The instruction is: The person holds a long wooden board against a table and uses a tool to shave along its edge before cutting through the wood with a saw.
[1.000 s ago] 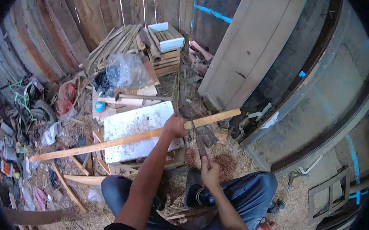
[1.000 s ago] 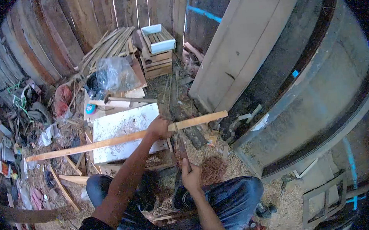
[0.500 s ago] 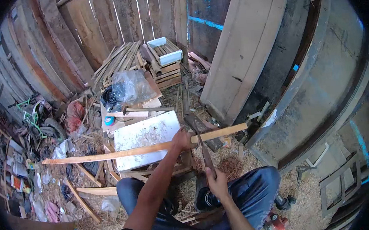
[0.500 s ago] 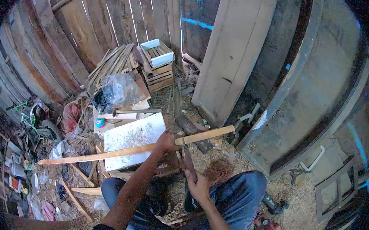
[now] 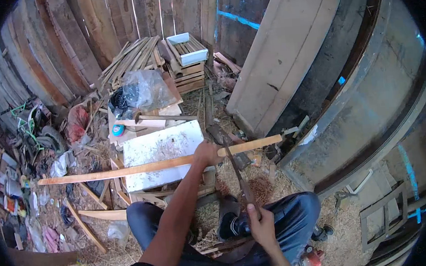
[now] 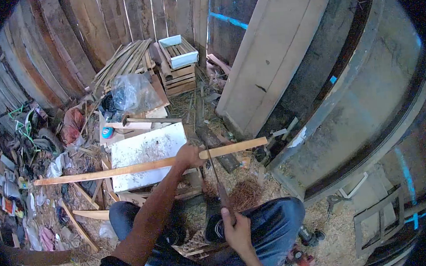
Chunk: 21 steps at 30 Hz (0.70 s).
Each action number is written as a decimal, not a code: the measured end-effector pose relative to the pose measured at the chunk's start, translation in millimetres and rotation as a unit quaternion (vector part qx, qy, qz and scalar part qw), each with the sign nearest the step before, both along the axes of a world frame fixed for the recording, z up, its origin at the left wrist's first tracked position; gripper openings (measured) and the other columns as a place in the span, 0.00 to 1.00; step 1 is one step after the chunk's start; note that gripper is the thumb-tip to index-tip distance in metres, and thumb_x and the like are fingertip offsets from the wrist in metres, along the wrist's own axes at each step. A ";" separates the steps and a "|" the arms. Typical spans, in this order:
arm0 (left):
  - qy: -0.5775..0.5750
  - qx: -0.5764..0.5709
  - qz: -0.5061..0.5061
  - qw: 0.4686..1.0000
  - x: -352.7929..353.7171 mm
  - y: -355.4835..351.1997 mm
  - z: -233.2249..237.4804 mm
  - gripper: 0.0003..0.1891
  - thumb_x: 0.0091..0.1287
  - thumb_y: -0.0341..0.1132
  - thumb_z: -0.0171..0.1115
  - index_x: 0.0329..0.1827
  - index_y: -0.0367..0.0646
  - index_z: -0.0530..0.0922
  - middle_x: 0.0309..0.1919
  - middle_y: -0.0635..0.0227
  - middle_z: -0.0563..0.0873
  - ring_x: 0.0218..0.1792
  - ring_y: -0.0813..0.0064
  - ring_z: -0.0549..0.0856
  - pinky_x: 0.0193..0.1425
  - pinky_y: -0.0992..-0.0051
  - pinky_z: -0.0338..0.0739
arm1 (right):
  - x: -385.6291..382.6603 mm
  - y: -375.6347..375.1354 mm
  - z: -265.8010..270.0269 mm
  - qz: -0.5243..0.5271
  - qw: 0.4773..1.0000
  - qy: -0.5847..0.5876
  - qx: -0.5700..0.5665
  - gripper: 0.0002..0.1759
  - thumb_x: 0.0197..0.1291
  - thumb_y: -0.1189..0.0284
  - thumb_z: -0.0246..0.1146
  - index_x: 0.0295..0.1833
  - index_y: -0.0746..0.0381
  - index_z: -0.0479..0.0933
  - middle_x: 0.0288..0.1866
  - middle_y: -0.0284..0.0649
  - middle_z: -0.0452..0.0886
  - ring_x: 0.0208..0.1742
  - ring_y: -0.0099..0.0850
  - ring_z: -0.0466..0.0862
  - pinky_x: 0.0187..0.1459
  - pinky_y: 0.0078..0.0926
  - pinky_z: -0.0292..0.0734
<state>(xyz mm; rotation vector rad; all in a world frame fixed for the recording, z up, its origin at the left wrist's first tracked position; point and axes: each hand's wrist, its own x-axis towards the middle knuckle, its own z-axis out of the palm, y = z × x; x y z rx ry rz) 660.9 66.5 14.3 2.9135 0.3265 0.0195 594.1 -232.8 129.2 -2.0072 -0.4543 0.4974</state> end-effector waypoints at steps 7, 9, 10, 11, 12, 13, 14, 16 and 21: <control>-0.033 0.025 -0.002 0.999 -2.1 -1.1 -2.5 0.19 0.50 0.52 0.58 0.30 0.46 0.84 0.25 0.57 0.85 0.32 0.60 0.85 0.54 0.67 0.73 | 12.2 22.8 15.4 0.005 0.997 -0.071 -0.039 0.30 0.64 0.53 0.55 0.27 0.72 0.74 0.15 0.52 0.72 0.19 0.46 0.74 0.27 0.40 0.68; -0.005 0.066 -0.024 0.998 3.8 4.8 -6.0 0.19 0.49 0.52 0.57 0.28 0.45 0.84 0.26 0.55 0.85 0.32 0.60 0.85 0.53 0.67 0.73 | 24.7 38.6 9.9 0.002 0.997 -0.068 -0.032 0.30 0.64 0.52 0.54 0.27 0.72 0.75 0.17 0.53 0.73 0.22 0.49 0.76 0.29 0.41 0.68; -0.006 0.067 -0.024 0.997 4.4 5.0 -6.6 0.19 0.49 0.52 0.57 0.28 0.45 0.84 0.26 0.55 0.85 0.32 0.60 0.85 0.53 0.67 0.73 | 27.0 44.5 11.0 0.000 0.998 -0.059 -0.030 0.30 0.64 0.52 0.54 0.28 0.73 0.75 0.18 0.55 0.74 0.25 0.52 0.78 0.30 0.42 0.69; 0.016 0.048 -0.025 0.998 6.9 6.2 -5.7 0.19 0.47 0.51 0.58 0.32 0.45 0.84 0.28 0.54 0.85 0.33 0.58 0.84 0.55 0.64 0.72 | 31.8 49.6 16.9 0.009 0.996 -0.025 -0.080 0.29 0.64 0.52 0.53 0.30 0.71 0.76 0.22 0.57 0.76 0.28 0.52 0.79 0.32 0.43 0.70; 0.039 0.027 -0.026 0.999 6.8 6.4 -7.0 0.21 0.46 0.51 0.60 0.36 0.45 0.84 0.29 0.53 0.85 0.35 0.56 0.83 0.57 0.61 0.71 | 34.7 51.3 8.6 0.009 0.996 -0.027 -0.080 0.29 0.64 0.52 0.53 0.30 0.71 0.76 0.22 0.57 0.76 0.28 0.52 0.79 0.32 0.43 0.70; 0.037 0.027 -0.023 0.999 5.6 5.2 -5.4 0.21 0.46 0.51 0.60 0.36 0.45 0.84 0.29 0.53 0.85 0.35 0.56 0.83 0.57 0.61 0.71 | 39.8 55.3 -7.7 0.026 0.997 -0.021 -0.077 0.28 0.64 0.52 0.53 0.32 0.70 0.77 0.23 0.56 0.77 0.30 0.52 0.80 0.33 0.42 0.71; 0.023 0.010 -0.017 1.000 5.7 3.9 -3.7 0.21 0.47 0.51 0.59 0.36 0.46 0.84 0.29 0.54 0.85 0.35 0.57 0.84 0.57 0.62 0.70 | 42.4 57.4 -18.7 0.043 0.996 -0.015 -0.073 0.27 0.64 0.52 0.53 0.33 0.69 0.78 0.24 0.56 0.77 0.32 0.52 0.81 0.35 0.42 0.72; 0.012 -0.009 -0.001 1.000 3.5 2.0 -4.5 0.20 0.47 0.51 0.58 0.37 0.47 0.84 0.28 0.54 0.85 0.35 0.58 0.84 0.58 0.62 0.70 | 33.1 52.1 -17.4 0.033 0.997 -0.024 -0.058 0.26 0.65 0.53 0.53 0.35 0.69 0.78 0.24 0.55 0.78 0.32 0.52 0.81 0.36 0.41 0.72; 0.003 -0.013 0.020 1.000 0.8 -0.6 5.8 0.17 0.49 0.48 0.57 0.34 0.45 0.82 0.27 0.54 0.85 0.33 0.58 0.84 0.53 0.66 0.72 | 4.4 19.7 15.2 0.033 0.996 -0.049 -0.072 0.24 0.65 0.55 0.53 0.41 0.68 0.79 0.27 0.55 0.79 0.34 0.53 0.81 0.38 0.38 0.74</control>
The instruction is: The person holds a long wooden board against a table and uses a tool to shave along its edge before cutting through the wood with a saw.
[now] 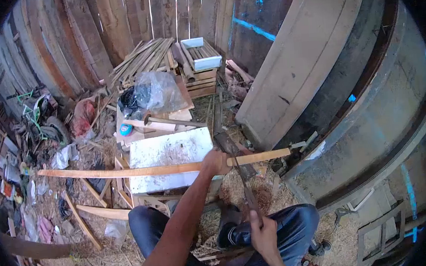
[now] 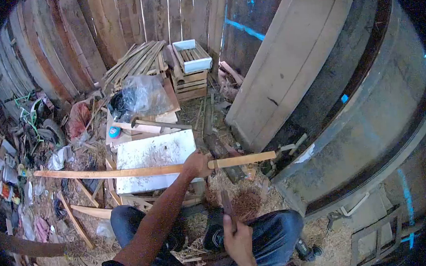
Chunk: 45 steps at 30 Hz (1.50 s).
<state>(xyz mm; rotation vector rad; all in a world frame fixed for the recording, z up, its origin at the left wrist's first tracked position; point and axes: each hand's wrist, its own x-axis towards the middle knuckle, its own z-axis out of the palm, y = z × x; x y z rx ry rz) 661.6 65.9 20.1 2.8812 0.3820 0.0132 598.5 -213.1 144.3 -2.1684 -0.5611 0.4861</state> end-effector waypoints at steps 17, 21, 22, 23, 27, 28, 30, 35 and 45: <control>-0.004 0.017 -0.015 1.000 4.3 6.0 -12.4 0.22 0.51 0.52 0.56 0.28 0.37 0.81 0.28 0.50 0.84 0.34 0.55 0.84 0.52 0.65 0.73 | 21.8 31.0 -28.7 -0.022 0.999 0.033 0.025 0.30 0.66 0.53 0.50 0.31 0.73 0.77 0.22 0.59 0.76 0.29 0.55 0.80 0.34 0.43 0.72; -0.011 0.002 -0.005 1.000 5.5 4.6 -15.8 0.21 0.48 0.52 0.57 0.26 0.40 0.82 0.28 0.52 0.85 0.34 0.56 0.84 0.51 0.65 0.73 | -8.0 -28.0 -19.9 -0.019 0.998 0.052 -0.021 0.28 0.65 0.54 0.52 0.32 0.73 0.77 0.21 0.59 0.76 0.28 0.53 0.80 0.33 0.42 0.72; -0.006 -0.004 -0.001 1.000 5.6 4.1 -12.3 0.21 0.48 0.52 0.57 0.27 0.40 0.82 0.28 0.51 0.85 0.34 0.56 0.84 0.51 0.66 0.73 | -11.3 -33.1 -19.6 -0.029 0.995 0.084 -0.034 0.28 0.65 0.54 0.53 0.33 0.72 0.78 0.22 0.59 0.76 0.29 0.53 0.81 0.34 0.42 0.72; -0.002 -0.005 -0.003 1.000 3.7 2.6 -11.1 0.21 0.48 0.52 0.57 0.27 0.40 0.82 0.28 0.51 0.85 0.34 0.56 0.84 0.51 0.66 0.73 | -12.8 -33.1 -18.8 -0.032 0.995 0.088 -0.034 0.28 0.65 0.54 0.53 0.33 0.72 0.78 0.22 0.59 0.76 0.29 0.53 0.81 0.34 0.42 0.72; 0.004 -0.014 -0.004 1.000 5.6 2.5 -7.5 0.20 0.48 0.50 0.57 0.28 0.40 0.83 0.30 0.50 0.85 0.35 0.55 0.84 0.51 0.66 0.74 | 4.5 5.1 -35.8 -0.041 0.999 0.012 0.027 0.28 0.64 0.53 0.53 0.36 0.72 0.78 0.26 0.60 0.78 0.35 0.53 0.82 0.38 0.42 0.74; 0.012 -0.023 0.001 1.000 5.9 2.0 -6.7 0.19 0.48 0.49 0.57 0.29 0.41 0.83 0.30 0.50 0.85 0.36 0.55 0.84 0.51 0.65 0.74 | 15.3 26.5 -45.5 -0.056 0.997 -0.002 0.047 0.28 0.65 0.54 0.53 0.34 0.72 0.78 0.25 0.57 0.78 0.31 0.48 0.82 0.35 0.40 0.73; -0.010 -0.016 0.007 1.000 2.5 -1.8 -3.4 0.19 0.48 0.49 0.57 0.30 0.42 0.83 0.31 0.50 0.85 0.36 0.54 0.84 0.51 0.64 0.74 | 47.0 73.0 -69.4 -0.069 0.995 -0.030 0.061 0.29 0.65 0.53 0.52 0.34 0.72 0.78 0.25 0.58 0.78 0.31 0.47 0.82 0.35 0.39 0.72; -0.039 -0.069 0.016 0.997 2.2 4.4 -11.6 0.22 0.48 0.50 0.60 0.32 0.38 0.82 0.28 0.48 0.84 0.36 0.55 0.84 0.46 0.62 0.77 | 59.2 85.0 -59.1 -0.055 0.998 -0.002 0.027 0.34 0.63 0.48 0.50 0.37 0.74 0.78 0.31 0.67 0.77 0.40 0.59 0.79 0.41 0.48 0.73; 0.010 -0.015 -0.012 1.000 4.6 6.3 -6.0 0.19 0.44 0.47 0.60 0.35 0.43 0.82 0.25 0.54 0.84 0.33 0.57 0.84 0.51 0.62 0.74 | -4.7 -16.1 -28.3 -0.043 0.999 -0.022 0.018 0.28 0.65 0.55 0.54 0.25 0.70 0.75 0.18 0.47 0.72 0.25 0.39 0.74 0.30 0.38 0.68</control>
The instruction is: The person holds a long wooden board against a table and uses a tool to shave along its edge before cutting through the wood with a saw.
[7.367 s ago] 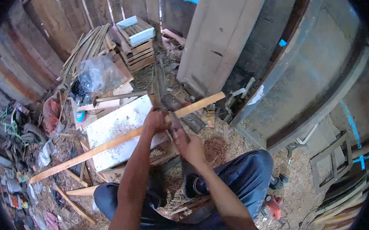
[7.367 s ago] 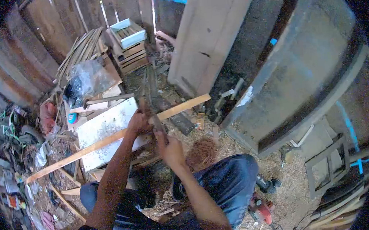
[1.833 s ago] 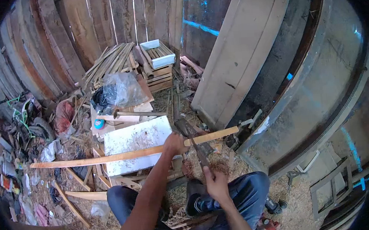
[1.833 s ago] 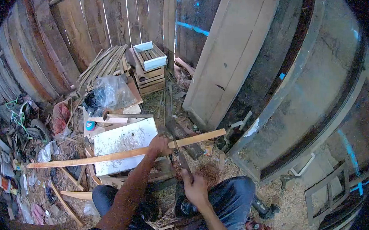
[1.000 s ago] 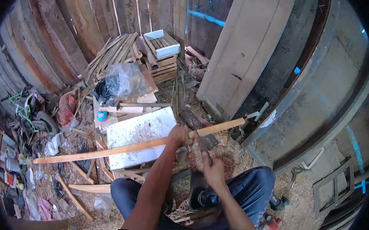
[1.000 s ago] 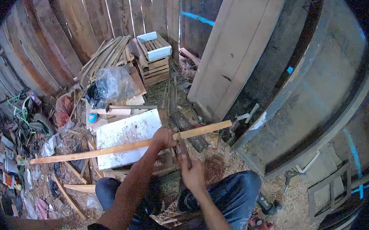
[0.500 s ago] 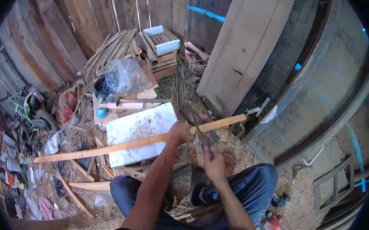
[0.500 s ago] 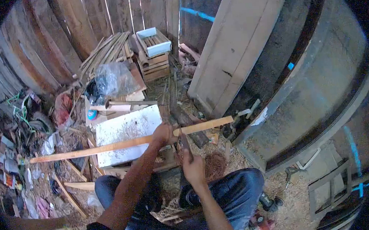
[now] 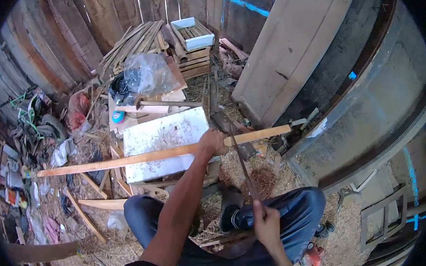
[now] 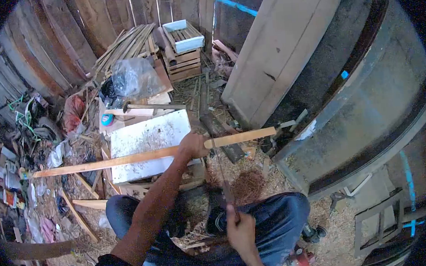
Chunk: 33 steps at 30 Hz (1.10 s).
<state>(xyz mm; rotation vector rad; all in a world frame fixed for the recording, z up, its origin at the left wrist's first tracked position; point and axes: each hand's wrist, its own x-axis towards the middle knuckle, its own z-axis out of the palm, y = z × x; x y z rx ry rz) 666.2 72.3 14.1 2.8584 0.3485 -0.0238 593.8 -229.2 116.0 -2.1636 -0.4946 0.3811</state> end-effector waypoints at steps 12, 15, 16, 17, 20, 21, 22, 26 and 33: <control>0.071 -0.026 0.016 0.997 -1.9 -8.1 23.3 0.19 0.50 0.49 0.56 0.35 0.45 0.83 0.35 0.52 0.85 0.41 0.57 0.84 0.57 0.62 0.71 | 66.8 102.9 -36.2 -0.011 0.998 0.026 0.061 0.33 0.64 0.51 0.51 0.28 0.75 0.77 0.21 0.61 0.75 0.29 0.56 0.79 0.36 0.48 0.71; 0.086 0.023 0.009 0.996 4.2 -3.9 8.1 0.18 0.48 0.50 0.57 0.33 0.46 0.83 0.35 0.53 0.85 0.42 0.58 0.84 0.58 0.63 0.71 | 47.8 63.8 -41.6 -0.009 0.998 -0.054 0.035 0.32 0.65 0.52 0.51 0.28 0.74 0.76 0.18 0.58 0.74 0.24 0.53 0.77 0.33 0.45 0.70; 0.084 0.016 0.009 0.996 6.4 -4.3 2.9 0.18 0.48 0.50 0.57 0.33 0.46 0.83 0.35 0.53 0.85 0.42 0.58 0.84 0.58 0.63 0.71 | 36.2 44.5 -30.2 -0.008 0.999 -0.012 0.029 0.31 0.65 0.53 0.52 0.28 0.73 0.76 0.18 0.57 0.74 0.23 0.52 0.76 0.32 0.44 0.69; 0.069 0.010 0.010 0.998 6.4 -3.0 -1.6 0.18 0.48 0.50 0.57 0.32 0.47 0.83 0.35 0.53 0.85 0.42 0.58 0.84 0.58 0.63 0.70 | 21.4 24.3 -15.6 -0.006 0.999 0.030 0.025 0.29 0.65 0.54 0.53 0.27 0.73 0.76 0.18 0.55 0.73 0.21 0.50 0.75 0.30 0.42 0.68; 0.031 -0.006 0.006 0.999 -0.6 -3.7 6.5 0.18 0.47 0.50 0.58 0.32 0.47 0.83 0.34 0.54 0.86 0.40 0.59 0.84 0.58 0.64 0.69 | -5.1 -19.9 -9.9 -0.011 0.993 0.112 -0.019 0.27 0.64 0.56 0.55 0.26 0.72 0.76 0.17 0.55 0.72 0.20 0.47 0.75 0.28 0.40 0.67; 0.020 -0.009 0.010 1.000 -1.5 -4.8 9.3 0.17 0.47 0.49 0.58 0.31 0.47 0.83 0.33 0.55 0.86 0.39 0.58 0.84 0.56 0.64 0.70 | -9.4 -22.7 -7.1 -0.010 0.995 0.098 -0.019 0.26 0.64 0.57 0.55 0.26 0.72 0.75 0.16 0.54 0.72 0.19 0.45 0.75 0.28 0.39 0.67; 0.008 -0.012 0.012 1.000 -2.4 -8.3 9.7 0.17 0.47 0.49 0.58 0.31 0.46 0.83 0.32 0.55 0.86 0.37 0.57 0.84 0.55 0.64 0.71 | -13.5 -25.5 -1.8 -0.012 0.996 0.083 -0.017 0.26 0.64 0.58 0.56 0.25 0.71 0.75 0.16 0.53 0.72 0.18 0.42 0.75 0.27 0.38 0.67; 0.026 0.016 -0.032 0.999 2.9 0.2 -6.2 0.21 0.48 0.51 0.59 0.38 0.47 0.82 0.27 0.54 0.85 0.35 0.56 0.84 0.53 0.61 0.72 | -14.6 -15.0 23.4 0.016 0.995 0.083 -0.056 0.27 0.65 0.57 0.54 0.24 0.71 0.76 0.15 0.51 0.72 0.18 0.43 0.76 0.28 0.40 0.69; -0.040 -0.013 -0.004 0.999 -0.5 -2.9 2.6 0.13 0.42 0.45 0.59 0.27 0.48 0.82 0.26 0.57 0.85 0.32 0.58 0.83 0.51 0.66 0.71 | -14.2 -17.9 7.3 0.001 0.999 0.039 0.007 0.29 0.66 0.58 0.54 0.17 0.69 0.67 0.11 0.34 0.60 0.18 0.20 0.61 0.20 0.30 0.58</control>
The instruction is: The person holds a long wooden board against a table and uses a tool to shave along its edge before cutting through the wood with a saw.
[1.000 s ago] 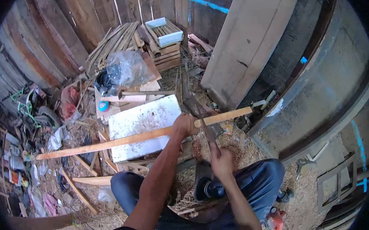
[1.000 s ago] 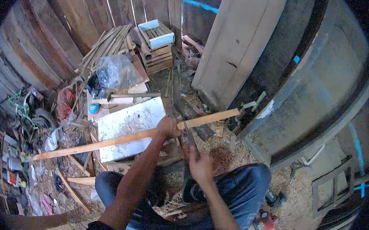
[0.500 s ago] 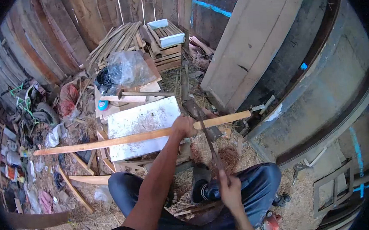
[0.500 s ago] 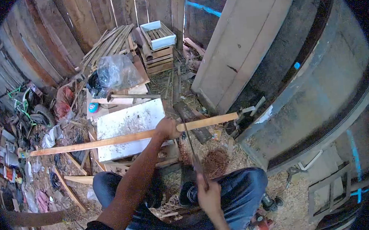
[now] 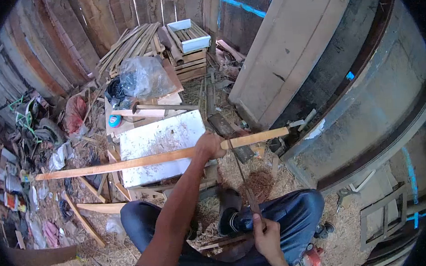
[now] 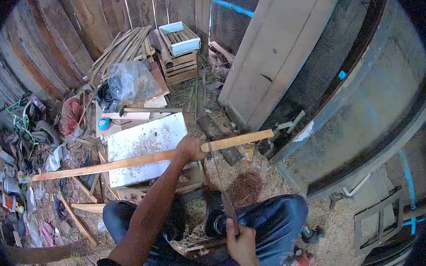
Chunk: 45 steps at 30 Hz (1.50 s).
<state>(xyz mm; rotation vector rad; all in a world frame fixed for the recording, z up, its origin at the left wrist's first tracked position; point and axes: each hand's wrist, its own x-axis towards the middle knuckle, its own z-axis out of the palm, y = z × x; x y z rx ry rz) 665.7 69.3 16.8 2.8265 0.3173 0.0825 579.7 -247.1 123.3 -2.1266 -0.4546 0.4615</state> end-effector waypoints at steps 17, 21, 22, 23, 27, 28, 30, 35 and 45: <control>0.047 -0.028 0.038 0.998 -1.6 -5.7 11.8 0.21 0.47 0.49 0.62 0.34 0.39 0.82 0.31 0.51 0.84 0.35 0.54 0.84 0.54 0.61 0.74 | 70.4 89.4 -58.6 -0.013 0.995 -0.088 0.050 0.33 0.64 0.49 0.52 0.23 0.71 0.75 0.13 0.48 0.71 0.19 0.37 0.76 0.28 0.39 0.68; -0.038 -0.017 0.039 0.998 1.3 -1.2 0.3 0.14 0.43 0.41 0.59 0.28 0.43 0.83 0.28 0.50 0.84 0.35 0.53 0.84 0.54 0.62 0.75 | 75.9 75.6 -57.2 -0.010 0.996 0.021 0.088 0.34 0.63 0.46 0.53 0.18 0.66 0.72 0.12 0.36 0.70 0.17 0.28 0.72 0.25 0.34 0.66; -0.033 -0.032 0.053 0.998 0.2 -1.6 -2.8 0.13 0.42 0.41 0.59 0.27 0.43 0.83 0.27 0.49 0.84 0.35 0.53 0.84 0.54 0.63 0.74 | 74.2 70.5 -59.5 -0.002 0.996 0.018 0.093 0.34 0.63 0.47 0.53 0.17 0.66 0.72 0.12 0.35 0.69 0.17 0.27 0.71 0.24 0.32 0.66; -0.031 -0.034 0.055 0.997 -1.2 -0.6 -6.2 0.13 0.42 0.41 0.59 0.27 0.43 0.83 0.27 0.49 0.84 0.35 0.53 0.84 0.54 0.63 0.74 | 71.6 65.3 -62.7 0.007 0.995 0.014 0.098 0.33 0.64 0.48 0.53 0.17 0.66 0.71 0.11 0.34 0.68 0.17 0.25 0.69 0.23 0.30 0.65; -0.049 0.006 0.053 0.997 0.8 1.6 -13.0 0.13 0.41 0.41 0.60 0.24 0.41 0.83 0.27 0.48 0.83 0.34 0.53 0.84 0.53 0.63 0.75 | 39.8 12.3 -50.7 -0.006 0.996 0.042 0.076 0.32 0.65 0.51 0.53 0.16 0.66 0.71 0.12 0.33 0.68 0.17 0.23 0.69 0.22 0.28 0.63; -0.029 -0.004 0.067 0.997 1.2 0.8 -11.0 0.13 0.41 0.41 0.61 0.24 0.41 0.83 0.27 0.48 0.83 0.33 0.54 0.84 0.52 0.63 0.75 | 32.6 -5.0 -45.9 -0.004 0.996 0.073 0.057 0.31 0.66 0.53 0.53 0.16 0.66 0.71 0.12 0.32 0.68 0.17 0.22 0.69 0.21 0.27 0.63; -0.022 -0.013 0.054 0.998 -0.8 -0.6 -1.9 0.13 0.42 0.42 0.61 0.24 0.41 0.83 0.27 0.48 0.83 0.33 0.54 0.84 0.51 0.63 0.75 | 27.6 -16.1 -46.5 -0.001 0.994 0.107 0.035 0.30 0.66 0.55 0.54 0.16 0.66 0.70 0.12 0.31 0.68 0.17 0.21 0.68 0.21 0.26 0.62; 0.007 0.018 0.043 0.999 1.3 -0.3 -3.6 0.13 0.43 0.43 0.62 0.24 0.42 0.83 0.27 0.49 0.84 0.33 0.54 0.84 0.49 0.64 0.75 | 45.7 41.0 -56.0 -0.007 0.997 -0.053 0.058 0.31 0.66 0.55 0.53 0.19 0.70 0.71 0.11 0.39 0.67 0.16 0.26 0.68 0.21 0.32 0.62; 0.003 0.010 -0.001 1.000 5.9 8.9 -16.4 0.18 0.46 0.46 0.61 0.25 0.35 0.79 0.26 0.48 0.83 0.33 0.52 0.83 0.52 0.63 0.74 | 87.5 108.6 -72.1 0.006 0.997 -0.017 0.070 0.34 0.65 0.49 0.52 0.18 0.69 0.70 0.11 0.36 0.67 0.16 0.26 0.68 0.21 0.33 0.62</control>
